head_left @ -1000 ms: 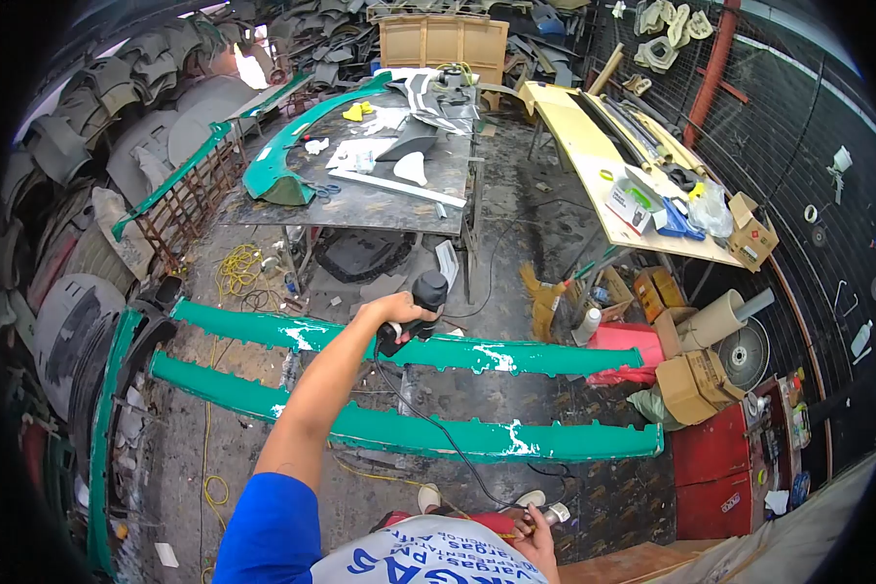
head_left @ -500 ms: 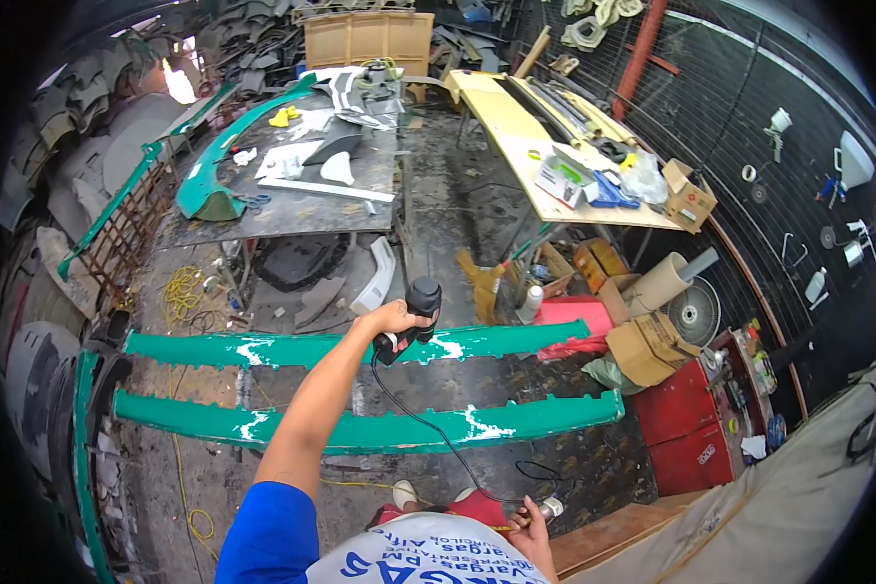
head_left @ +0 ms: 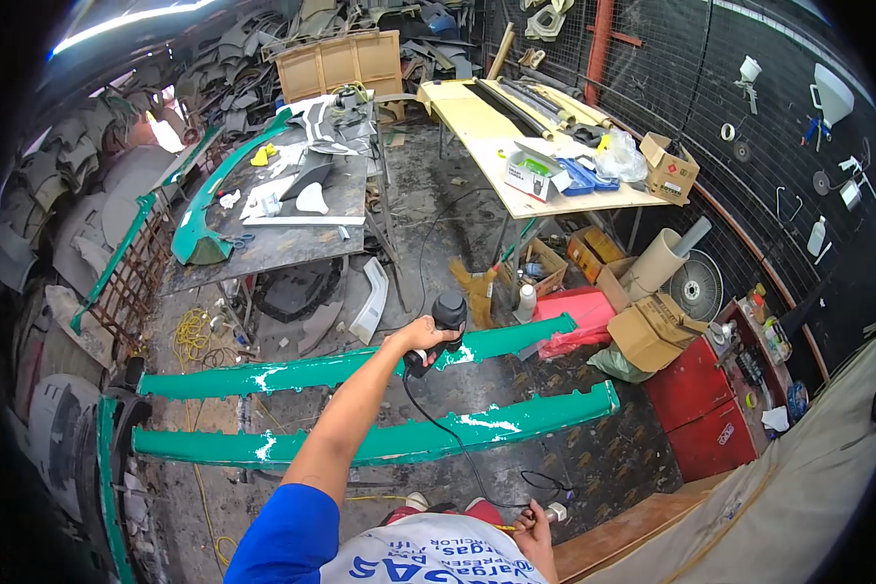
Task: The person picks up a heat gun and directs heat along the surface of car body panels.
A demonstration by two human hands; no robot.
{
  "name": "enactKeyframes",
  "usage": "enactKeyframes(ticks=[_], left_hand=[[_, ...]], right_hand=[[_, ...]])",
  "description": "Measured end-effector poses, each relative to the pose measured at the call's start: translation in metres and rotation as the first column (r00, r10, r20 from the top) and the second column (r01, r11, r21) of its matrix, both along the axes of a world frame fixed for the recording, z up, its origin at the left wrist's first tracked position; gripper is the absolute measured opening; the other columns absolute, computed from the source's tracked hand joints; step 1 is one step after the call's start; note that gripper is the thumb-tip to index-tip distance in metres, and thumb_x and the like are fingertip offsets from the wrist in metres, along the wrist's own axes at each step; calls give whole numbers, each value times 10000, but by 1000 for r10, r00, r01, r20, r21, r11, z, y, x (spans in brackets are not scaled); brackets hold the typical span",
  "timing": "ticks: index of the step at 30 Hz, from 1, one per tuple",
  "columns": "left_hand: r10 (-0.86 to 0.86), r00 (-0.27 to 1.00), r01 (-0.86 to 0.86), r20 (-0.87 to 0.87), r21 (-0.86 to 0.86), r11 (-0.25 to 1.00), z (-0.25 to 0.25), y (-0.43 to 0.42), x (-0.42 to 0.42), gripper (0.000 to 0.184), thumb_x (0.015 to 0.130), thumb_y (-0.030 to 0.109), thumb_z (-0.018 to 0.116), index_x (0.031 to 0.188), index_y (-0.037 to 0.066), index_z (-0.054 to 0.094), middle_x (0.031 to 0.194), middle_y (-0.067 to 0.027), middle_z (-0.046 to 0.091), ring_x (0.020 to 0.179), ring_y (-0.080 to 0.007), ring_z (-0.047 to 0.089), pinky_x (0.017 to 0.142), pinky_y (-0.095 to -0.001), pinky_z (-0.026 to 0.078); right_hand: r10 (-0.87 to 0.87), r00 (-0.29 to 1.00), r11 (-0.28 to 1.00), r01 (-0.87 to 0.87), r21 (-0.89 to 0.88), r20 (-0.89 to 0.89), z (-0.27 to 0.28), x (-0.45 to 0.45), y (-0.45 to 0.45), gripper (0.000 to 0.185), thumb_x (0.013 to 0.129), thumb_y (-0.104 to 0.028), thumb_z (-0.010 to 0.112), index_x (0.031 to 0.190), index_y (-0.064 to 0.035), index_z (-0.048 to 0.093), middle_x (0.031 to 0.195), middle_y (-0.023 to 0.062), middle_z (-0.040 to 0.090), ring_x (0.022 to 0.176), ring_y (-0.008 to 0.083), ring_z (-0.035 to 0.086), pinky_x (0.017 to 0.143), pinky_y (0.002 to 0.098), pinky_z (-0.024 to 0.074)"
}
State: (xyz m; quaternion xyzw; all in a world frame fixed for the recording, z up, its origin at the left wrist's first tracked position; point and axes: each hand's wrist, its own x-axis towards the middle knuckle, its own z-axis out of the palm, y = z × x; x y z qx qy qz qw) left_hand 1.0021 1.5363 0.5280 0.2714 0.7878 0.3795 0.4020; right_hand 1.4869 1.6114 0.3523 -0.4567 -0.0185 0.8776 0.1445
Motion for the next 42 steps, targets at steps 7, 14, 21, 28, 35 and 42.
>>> enactKeyframes(ticks=[7,14,21,28,35,42], left_hand=[[21,994,-30,-110,-82,996,9,9,3,375,874,365,617,912,-7,643,522,-125,582,408,-206,581,385,-328,469],[-59,959,28,-278,-113,993,-7,53,6,642,766,546,640,1001,-52,661,920,-249,667,942,-324,645,855,-382,453],[49,991,-40,-126,72,997,15,118,39,285,776,225,724,775,-45,632,686,-158,662,502,-199,635,416,-340,490],[-77,967,52,-241,-110,993,0,179,27,293,710,219,730,731,-52,619,605,-116,647,499,-185,633,494,-323,525],[-206,908,158,-366,-159,975,-8,225,3,334,714,251,741,725,-70,650,625,-126,668,533,-193,659,578,-323,546],[-275,863,267,-424,-79,960,-35,272,-17,353,728,282,727,736,-65,666,651,-165,678,660,-244,696,729,-334,552]], right_hand=[[13,997,998,-18,-60,-79,4,-2,14,192,865,-136,661,752,-100,510,608,2,489,480,96,393,472,251,322],[-12,998,996,7,-91,-59,-3,10,27,175,846,-113,679,783,-102,517,641,13,529,486,96,403,478,252,325],[-38,995,992,27,-123,-88,-31,38,36,179,832,-142,702,761,-131,537,644,0,553,456,94,429,442,257,336],[-193,981,976,192,-100,1,-33,43,29,201,804,-137,731,744,-137,539,642,1,553,457,102,431,439,260,333],[-197,979,980,198,-12,54,-13,33,20,191,793,-146,752,757,-141,565,641,-6,532,467,104,435,447,261,341],[-164,971,986,168,-8,175,7,1,10,236,787,-113,754,744,-139,523,648,11,527,483,118,431,475,276,335]])
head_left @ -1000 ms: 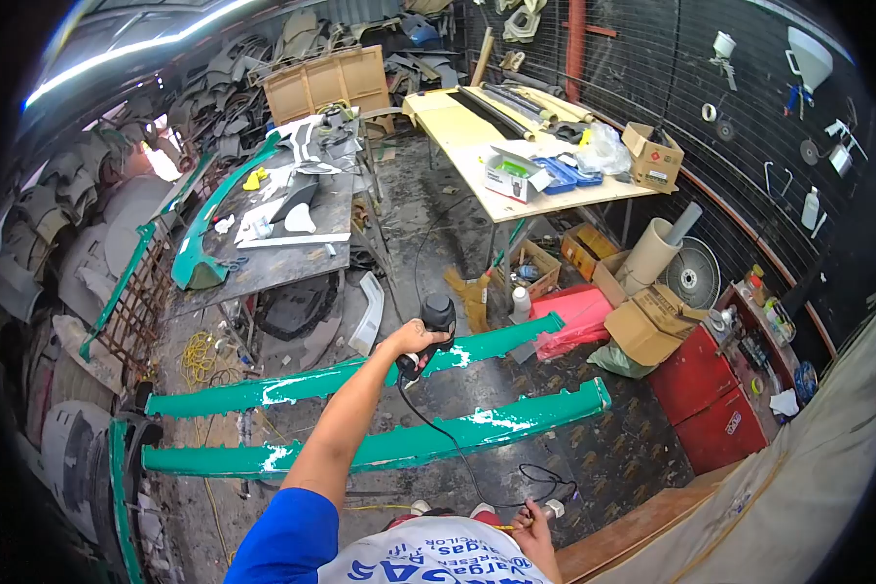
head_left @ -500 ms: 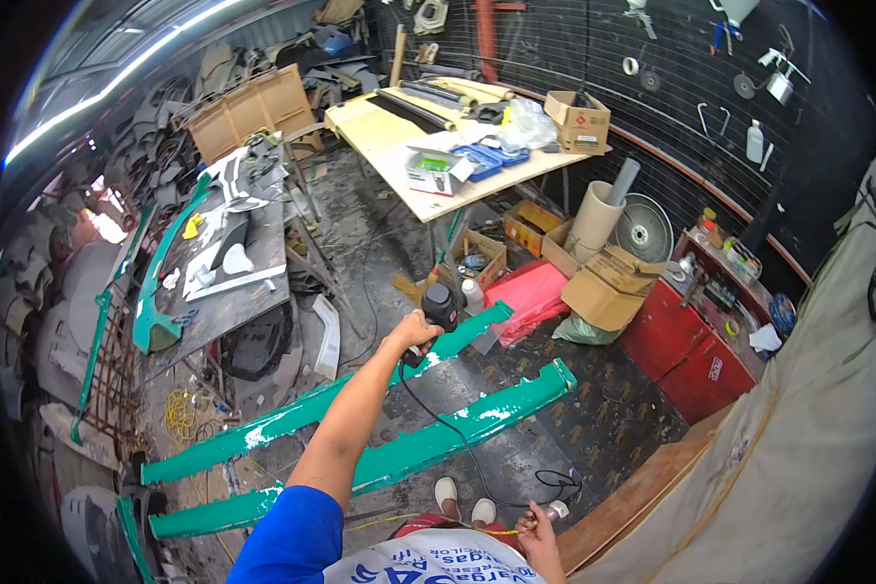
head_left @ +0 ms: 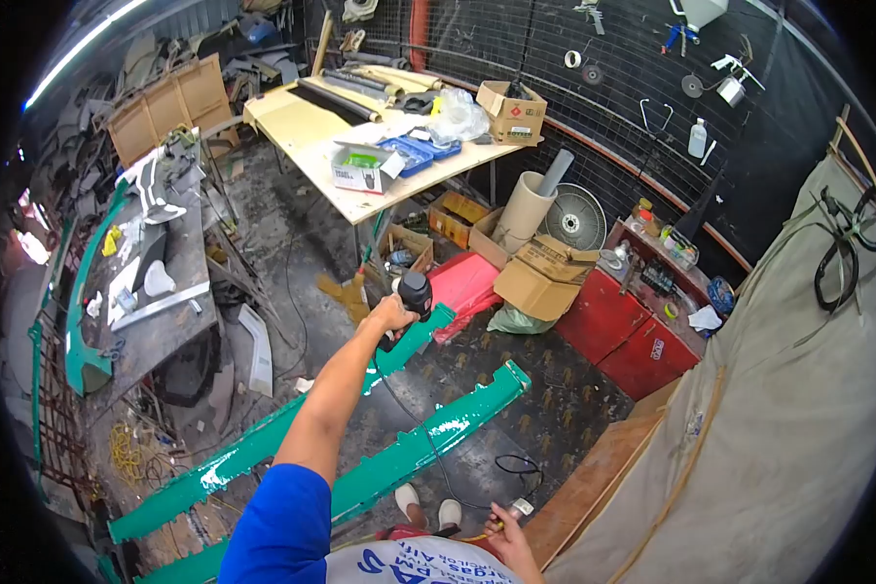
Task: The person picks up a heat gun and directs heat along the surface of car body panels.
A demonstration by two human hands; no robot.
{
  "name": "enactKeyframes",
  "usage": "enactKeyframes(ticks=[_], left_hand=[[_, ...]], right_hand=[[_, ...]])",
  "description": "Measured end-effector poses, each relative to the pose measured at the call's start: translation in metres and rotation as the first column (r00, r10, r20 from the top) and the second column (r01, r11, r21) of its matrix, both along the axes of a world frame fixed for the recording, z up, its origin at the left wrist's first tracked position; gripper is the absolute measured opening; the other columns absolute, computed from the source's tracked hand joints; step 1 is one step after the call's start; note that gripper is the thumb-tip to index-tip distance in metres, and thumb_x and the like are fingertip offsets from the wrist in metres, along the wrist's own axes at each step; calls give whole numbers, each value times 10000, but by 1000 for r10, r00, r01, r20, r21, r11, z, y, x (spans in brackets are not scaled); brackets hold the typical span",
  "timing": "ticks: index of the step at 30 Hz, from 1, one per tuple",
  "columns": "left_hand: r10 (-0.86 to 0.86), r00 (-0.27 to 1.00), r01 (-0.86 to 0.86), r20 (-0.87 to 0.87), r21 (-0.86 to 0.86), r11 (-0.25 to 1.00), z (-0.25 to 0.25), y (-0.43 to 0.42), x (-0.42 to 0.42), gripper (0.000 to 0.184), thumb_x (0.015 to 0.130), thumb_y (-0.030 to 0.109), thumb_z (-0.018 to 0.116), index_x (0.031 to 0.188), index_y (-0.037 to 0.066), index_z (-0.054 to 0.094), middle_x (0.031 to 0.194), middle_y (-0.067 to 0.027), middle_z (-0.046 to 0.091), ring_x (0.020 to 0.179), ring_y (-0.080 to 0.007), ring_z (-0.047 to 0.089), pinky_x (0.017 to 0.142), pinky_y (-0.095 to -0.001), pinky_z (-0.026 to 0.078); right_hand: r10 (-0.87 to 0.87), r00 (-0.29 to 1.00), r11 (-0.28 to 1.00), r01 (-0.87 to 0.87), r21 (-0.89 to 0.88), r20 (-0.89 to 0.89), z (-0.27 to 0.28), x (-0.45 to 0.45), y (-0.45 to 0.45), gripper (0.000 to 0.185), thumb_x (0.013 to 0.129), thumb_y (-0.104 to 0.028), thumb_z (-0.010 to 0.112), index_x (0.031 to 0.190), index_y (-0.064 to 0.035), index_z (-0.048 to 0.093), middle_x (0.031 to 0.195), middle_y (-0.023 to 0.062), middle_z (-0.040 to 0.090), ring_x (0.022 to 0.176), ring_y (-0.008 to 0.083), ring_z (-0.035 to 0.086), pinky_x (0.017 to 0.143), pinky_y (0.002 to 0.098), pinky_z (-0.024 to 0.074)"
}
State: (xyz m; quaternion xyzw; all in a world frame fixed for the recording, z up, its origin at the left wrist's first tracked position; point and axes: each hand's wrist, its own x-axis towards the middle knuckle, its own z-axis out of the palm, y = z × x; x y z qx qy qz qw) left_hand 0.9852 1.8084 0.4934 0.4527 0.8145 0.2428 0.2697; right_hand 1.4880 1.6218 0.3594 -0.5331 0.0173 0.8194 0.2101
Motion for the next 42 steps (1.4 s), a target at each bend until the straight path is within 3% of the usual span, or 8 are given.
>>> enactKeyframes(ticks=[10,15,21,27,28,31,36,42], left_hand=[[-45,987,51,151,-38,998,2,12,-8,353,764,256,722,718,-78,619,573,-114,650,503,-189,656,555,-326,553],[-83,997,82,-9,-93,992,-5,-20,-13,395,777,289,698,669,-83,623,617,-148,668,539,-219,667,610,-333,563],[-60,997,70,46,-235,970,9,-77,-19,385,779,299,691,630,-54,654,598,-130,664,564,-205,671,631,-331,560],[54,998,-49,16,-225,973,21,-144,-22,409,783,298,700,634,-76,633,570,-126,646,487,-199,643,489,-319,532],[111,994,-103,13,-276,956,18,-153,-28,457,676,376,726,742,-73,671,687,-170,683,708,-276,692,722,-364,547],[215,975,-221,-49,-211,952,-2,-183,-40,490,653,393,737,786,-74,674,725,-184,688,758,-313,689,741,-372,543],[335,939,-297,78,-307,904,25,-217,-18,306,770,274,687,774,-33,691,659,-104,677,501,-156,636,506,-314,540],[405,906,-363,122,-267,893,18,-229,3,294,751,229,711,714,-59,666,626,-105,666,516,-168,643,502,-316,547]], right_hand=[[-28,999,999,30,38,-38,-1,-15,-19,208,807,-160,744,787,-135,538,649,11,525,521,118,442,491,268,351],[-22,999,999,23,45,-25,-3,-20,-15,192,803,-154,747,800,-136,556,667,11,532,519,120,435,502,269,347],[57,997,997,-55,50,-46,-11,-25,6,158,804,-138,733,799,-119,576,667,7,536,517,123,436,516,271,355],[175,979,984,-172,41,-102,-27,-23,26,146,812,-132,726,821,-107,582,669,6,533,533,117,437,521,265,349],[193,973,981,-190,34,-127,-27,-24,30,148,809,-136,730,832,-106,587,672,5,531,544,117,442,527,266,352],[218,961,975,-220,9,-171,-33,-27,42,148,837,-106,690,838,-98,542,668,27,527,546,145,453,511,280,374],[348,920,937,-347,39,-181,-39,-35,55,172,801,-126,739,782,-112,569,668,8,535,548,126,458,519,270,356],[404,894,912,-410,9,-194,-57,-33,69,205,845,-149,690,746,-73,528,630,36,496,534,157,459,555,293,406]])
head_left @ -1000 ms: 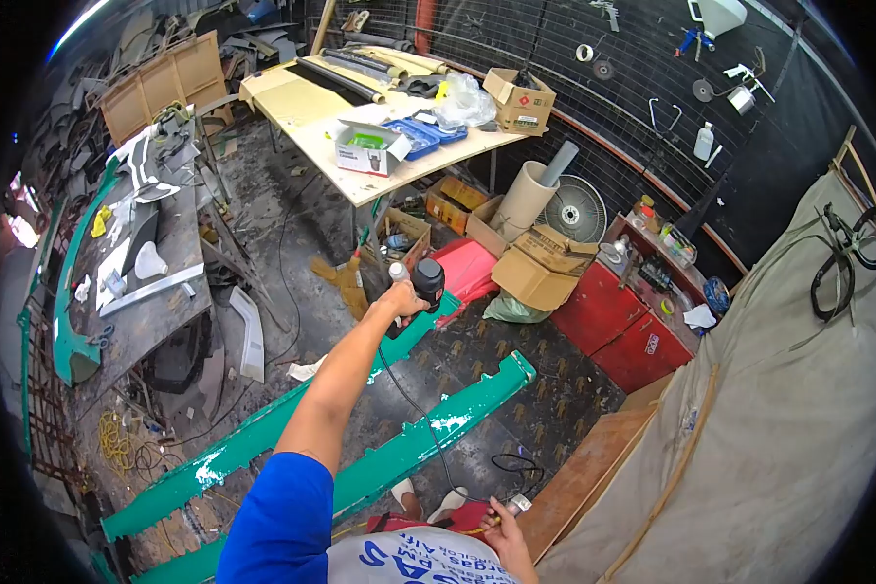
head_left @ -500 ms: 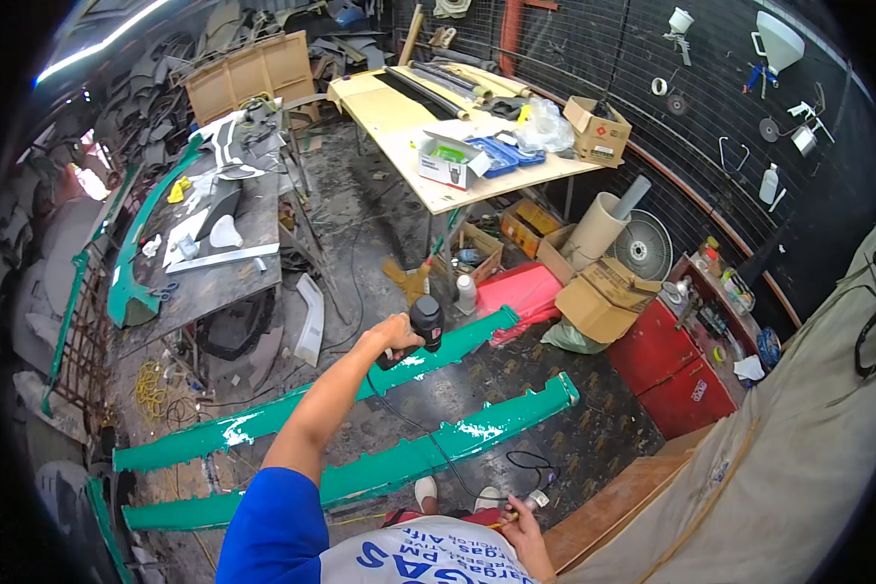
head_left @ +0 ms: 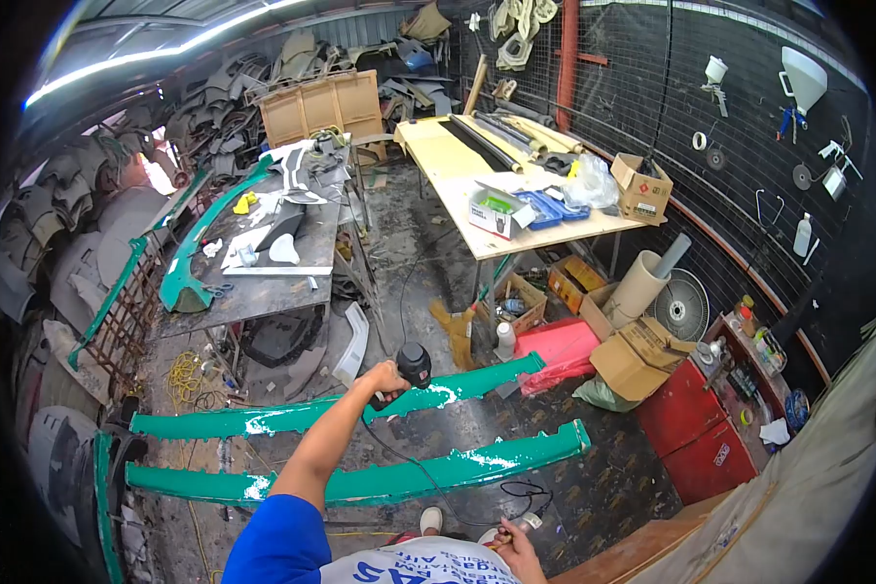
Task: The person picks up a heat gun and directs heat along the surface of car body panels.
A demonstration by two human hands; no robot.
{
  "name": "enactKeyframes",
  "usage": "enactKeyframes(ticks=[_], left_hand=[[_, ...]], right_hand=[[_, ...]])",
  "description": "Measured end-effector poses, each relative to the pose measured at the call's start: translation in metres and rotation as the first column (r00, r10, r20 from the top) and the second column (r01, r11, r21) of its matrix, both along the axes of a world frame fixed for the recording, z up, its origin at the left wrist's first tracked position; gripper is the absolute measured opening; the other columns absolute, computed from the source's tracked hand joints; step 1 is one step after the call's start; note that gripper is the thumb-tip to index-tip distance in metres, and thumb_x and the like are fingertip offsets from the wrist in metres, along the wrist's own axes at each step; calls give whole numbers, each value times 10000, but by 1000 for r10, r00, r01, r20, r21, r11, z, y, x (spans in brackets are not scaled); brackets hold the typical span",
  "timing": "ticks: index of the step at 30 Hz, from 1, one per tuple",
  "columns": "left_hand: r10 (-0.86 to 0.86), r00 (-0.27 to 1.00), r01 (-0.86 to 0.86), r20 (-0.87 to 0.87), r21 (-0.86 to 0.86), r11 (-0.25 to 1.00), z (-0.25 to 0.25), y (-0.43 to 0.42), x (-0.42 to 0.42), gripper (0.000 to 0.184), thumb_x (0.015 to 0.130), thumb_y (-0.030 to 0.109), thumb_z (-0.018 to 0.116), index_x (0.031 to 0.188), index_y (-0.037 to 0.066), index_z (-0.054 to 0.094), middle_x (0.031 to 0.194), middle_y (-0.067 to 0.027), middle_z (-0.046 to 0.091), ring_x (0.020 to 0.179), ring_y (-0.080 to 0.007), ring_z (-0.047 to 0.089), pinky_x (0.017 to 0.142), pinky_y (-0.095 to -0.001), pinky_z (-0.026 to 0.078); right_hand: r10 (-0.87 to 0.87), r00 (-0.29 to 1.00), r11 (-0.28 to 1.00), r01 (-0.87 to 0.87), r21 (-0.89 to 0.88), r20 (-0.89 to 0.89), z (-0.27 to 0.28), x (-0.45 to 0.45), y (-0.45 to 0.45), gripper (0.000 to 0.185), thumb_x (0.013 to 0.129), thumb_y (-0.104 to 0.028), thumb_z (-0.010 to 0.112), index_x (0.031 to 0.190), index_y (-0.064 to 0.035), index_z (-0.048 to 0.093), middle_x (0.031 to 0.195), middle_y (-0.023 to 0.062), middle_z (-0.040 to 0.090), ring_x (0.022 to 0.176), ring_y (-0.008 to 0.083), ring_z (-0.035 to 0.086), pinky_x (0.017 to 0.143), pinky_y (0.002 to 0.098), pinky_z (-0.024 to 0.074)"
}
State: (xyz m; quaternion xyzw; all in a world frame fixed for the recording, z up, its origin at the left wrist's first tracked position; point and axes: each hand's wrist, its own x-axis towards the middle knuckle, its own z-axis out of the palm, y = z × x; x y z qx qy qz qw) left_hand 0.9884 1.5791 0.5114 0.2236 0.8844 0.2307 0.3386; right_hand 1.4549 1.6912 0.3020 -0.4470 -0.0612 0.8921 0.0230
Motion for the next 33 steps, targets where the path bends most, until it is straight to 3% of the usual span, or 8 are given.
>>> enactKeyframes(ticks=[5,7,8,12,18,24,31,33], left_hand=[[12,994,-7,-113,50,999,-10,19,12,320,762,249,706,702,-63,667,629,-106,669,526,-170,653,514,-315,554],[4,989,7,-145,76,997,-8,38,17,320,789,258,706,784,-59,663,599,-101,648,471,-164,625,441,-302,522],[-18,989,34,-147,110,993,-3,49,22,340,801,295,706,780,-42,669,600,-109,651,484,-161,635,448,-301,528],[-38,977,85,-210,223,971,14,99,45,394,798,321,713,1024,10,629,622,-103,662,499,-169,648,480,-307,548],[-144,923,201,-356,127,971,4,173,33,536,733,523,709,666,-7,667,593,-150,652,610,-255,680,632,-381,532],[-109,794,204,-598,94,974,-17,230,39,693,700,524,741,928,-117,611,759,-175,691,794,-301,693,748,-387,530],[-176,879,239,-443,90,967,-27,266,42,699,711,547,718,1022,-71,613,740,-179,686,806,-309,693,773,-404,531],[-197,883,263,-426,101,960,-33,273,38,764,706,549,720,1010,-136,570,882,-277,666,925,-357,662,809,-400,514]], right_hand=[[23,998,999,-25,-31,-58,8,10,0,235,826,-131,704,705,-83,509,576,27,481,529,157,469,538,316,394],[102,992,993,-97,69,-79,-3,9,-1,316,785,-326,754,749,-157,489,561,22,473,502,194,492,459,329,413],[6,998,995,1,104,-61,57,15,-7,331,775,-334,764,733,-162,485,540,11,431,478,179,447,433,331,380],[-15,998,990,24,142,-63,64,19,-4,333,773,-337,766,732,-163,486,537,9,423,477,175,439,434,331,377],[-94,994,988,100,116,-55,65,38,-7,336,769,-341,770,731,-165,487,533,6,412,475,169,425,436,330,374],[-125,991,984,120,134,37,67,40,-13,337,769,-344,772,736,-164,489,535,3,413,478,163,426,437,336,375],[-157,987,936,162,312,-41,20,48,-25,311,792,-318,754,748,-134,507,575,41,465,502,188,485,486,362,455],[-156,987,913,160,377,-41,4,53,-23,303,801,-323,742,746,-127,517,594,55,500,519,204,519,507,379,478]])
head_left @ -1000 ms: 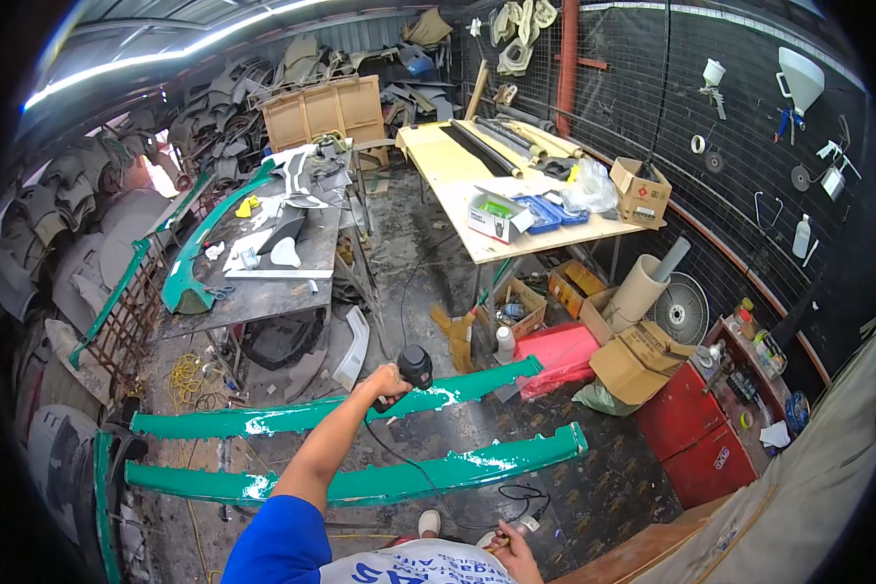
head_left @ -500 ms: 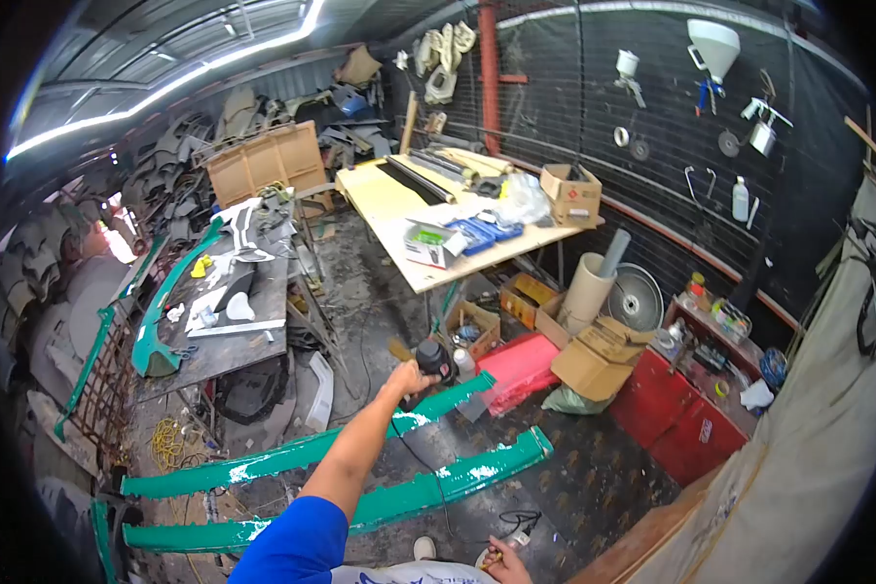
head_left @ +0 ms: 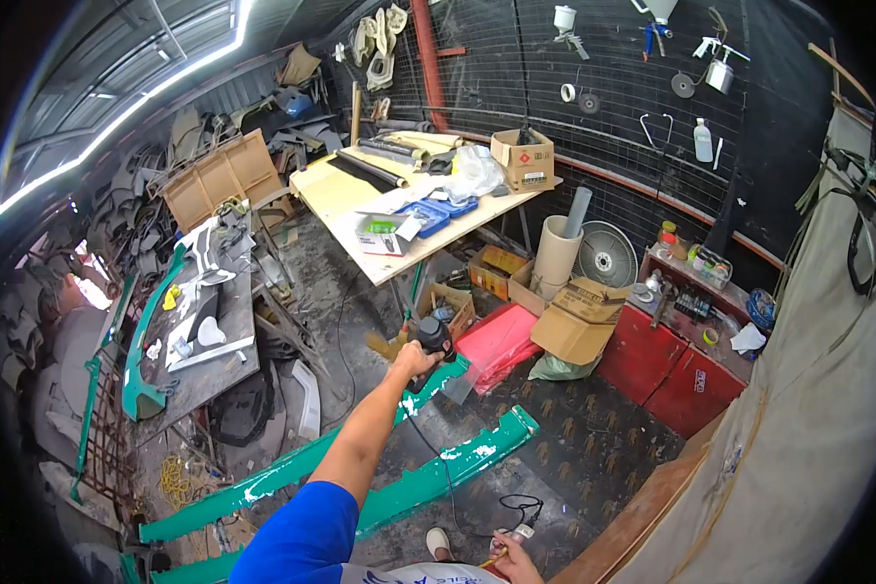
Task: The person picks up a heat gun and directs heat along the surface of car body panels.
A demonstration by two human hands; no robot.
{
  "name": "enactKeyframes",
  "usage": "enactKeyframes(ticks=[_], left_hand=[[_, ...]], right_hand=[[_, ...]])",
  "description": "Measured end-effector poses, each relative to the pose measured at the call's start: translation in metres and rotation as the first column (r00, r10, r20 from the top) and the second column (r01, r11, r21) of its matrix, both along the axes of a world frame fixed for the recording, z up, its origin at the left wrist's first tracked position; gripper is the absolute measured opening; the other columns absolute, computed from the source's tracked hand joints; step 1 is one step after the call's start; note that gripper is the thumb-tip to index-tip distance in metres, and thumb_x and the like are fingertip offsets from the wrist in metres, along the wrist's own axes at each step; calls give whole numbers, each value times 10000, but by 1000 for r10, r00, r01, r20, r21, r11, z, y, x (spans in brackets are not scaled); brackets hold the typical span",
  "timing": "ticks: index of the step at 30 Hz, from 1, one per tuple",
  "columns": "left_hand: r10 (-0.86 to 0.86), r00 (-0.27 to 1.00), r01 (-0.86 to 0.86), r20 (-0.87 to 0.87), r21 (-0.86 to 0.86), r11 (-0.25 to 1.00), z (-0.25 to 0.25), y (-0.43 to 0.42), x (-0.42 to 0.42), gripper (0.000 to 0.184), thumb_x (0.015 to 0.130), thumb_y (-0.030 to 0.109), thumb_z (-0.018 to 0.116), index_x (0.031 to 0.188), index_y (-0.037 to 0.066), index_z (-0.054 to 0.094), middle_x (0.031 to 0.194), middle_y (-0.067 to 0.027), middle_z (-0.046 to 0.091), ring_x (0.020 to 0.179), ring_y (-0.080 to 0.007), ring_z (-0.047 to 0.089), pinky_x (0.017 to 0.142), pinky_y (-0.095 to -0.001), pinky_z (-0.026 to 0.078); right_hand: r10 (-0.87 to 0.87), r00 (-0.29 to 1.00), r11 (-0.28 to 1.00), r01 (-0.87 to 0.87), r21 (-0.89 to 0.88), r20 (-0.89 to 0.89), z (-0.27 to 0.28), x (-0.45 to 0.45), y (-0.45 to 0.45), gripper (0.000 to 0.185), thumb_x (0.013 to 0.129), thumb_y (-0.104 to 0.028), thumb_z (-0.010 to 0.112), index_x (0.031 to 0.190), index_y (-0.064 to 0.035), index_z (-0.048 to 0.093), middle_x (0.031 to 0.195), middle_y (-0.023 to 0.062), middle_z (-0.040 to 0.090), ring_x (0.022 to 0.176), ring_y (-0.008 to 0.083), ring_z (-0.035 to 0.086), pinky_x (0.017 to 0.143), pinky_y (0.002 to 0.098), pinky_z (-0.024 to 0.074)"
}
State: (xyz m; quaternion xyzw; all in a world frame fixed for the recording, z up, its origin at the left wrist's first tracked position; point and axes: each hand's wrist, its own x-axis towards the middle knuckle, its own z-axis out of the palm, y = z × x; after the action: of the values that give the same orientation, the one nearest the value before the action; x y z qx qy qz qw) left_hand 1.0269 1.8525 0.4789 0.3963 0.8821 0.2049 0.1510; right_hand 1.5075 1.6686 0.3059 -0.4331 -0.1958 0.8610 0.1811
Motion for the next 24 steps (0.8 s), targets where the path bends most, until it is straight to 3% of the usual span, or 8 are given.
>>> enactKeyframes(ticks=[2,3,6,9,13,16,21,24], left_hand=[[18,997,-19,-76,-11,1000,5,-1,6,707,707,510,733,959,-135,591,811,-254,674,829,-340,685,740,-388,536],[-14,995,11,-97,-29,1000,8,-5,7,682,708,498,734,931,-133,602,808,-252,675,794,-329,689,708,-384,543],[3,999,4,50,-125,992,32,-25,17,619,718,472,727,877,-118,627,794,-234,681,672,-289,693,640,-371,553],[-46,993,39,-113,-64,997,29,-54,15,549,726,435,719,842,-96,645,701,-203,676,587,-268,678,615,-361,554],[98,991,-83,89,-158,984,57,-100,23,524,712,416,728,892,-70,652,700,-188,678,674,-277,692,686,-378,552],[166,984,-149,70,-202,968,57,-135,16,523,705,433,731,905,-46,664,744,-191,685,761,-305,688,757,-389,534],[295,953,-302,-65,-173,937,38,-198,0,521,711,444,725,900,-38,669,746,-185,687,759,-305,687,755,-387,533],[393,914,-406,-104,-186,895,39,-239,-3,526,712,456,726,907,-30,673,755,-183,689,773,-306,687,756,-383,532]], right_hand=[[-82,996,919,59,-389,-42,-33,-2,13,216,814,-125,713,721,-85,523,591,25,507,517,148,473,513,316,386],[-96,994,903,65,-425,-53,-43,1,15,182,808,-113,710,752,-90,539,612,27,525,506,136,466,493,302,375],[-81,995,892,43,-451,-66,-25,0,26,157,807,-93,701,771,-93,548,623,29,527,502,129,460,490,302,371],[0,998,905,-29,-424,-69,-29,-2,32,158,816,-110,688,761,-85,542,634,33,527,515,142,463,525,310,385],[127,975,894,-193,-405,-184,-53,-4,52,155,835,-168,688,792,-71,576,659,39,549,540,153,470,563,298,390],[251,945,848,-319,-424,-210,-91,-14,51,285,820,-336,711,721,-132,537,615,76,554,579,265,589,556,436,506],[461,863,768,-504,-396,-206,-100,-30,71,300,828,-360,683,683,-137,543,617,92,586,637,322,624,601,487,521],[503,817,729,-576,-370,-280,-11,-30,77,323,804,-413,694,713,-141,547,633,103,598,629,317,625,572,463,523]])
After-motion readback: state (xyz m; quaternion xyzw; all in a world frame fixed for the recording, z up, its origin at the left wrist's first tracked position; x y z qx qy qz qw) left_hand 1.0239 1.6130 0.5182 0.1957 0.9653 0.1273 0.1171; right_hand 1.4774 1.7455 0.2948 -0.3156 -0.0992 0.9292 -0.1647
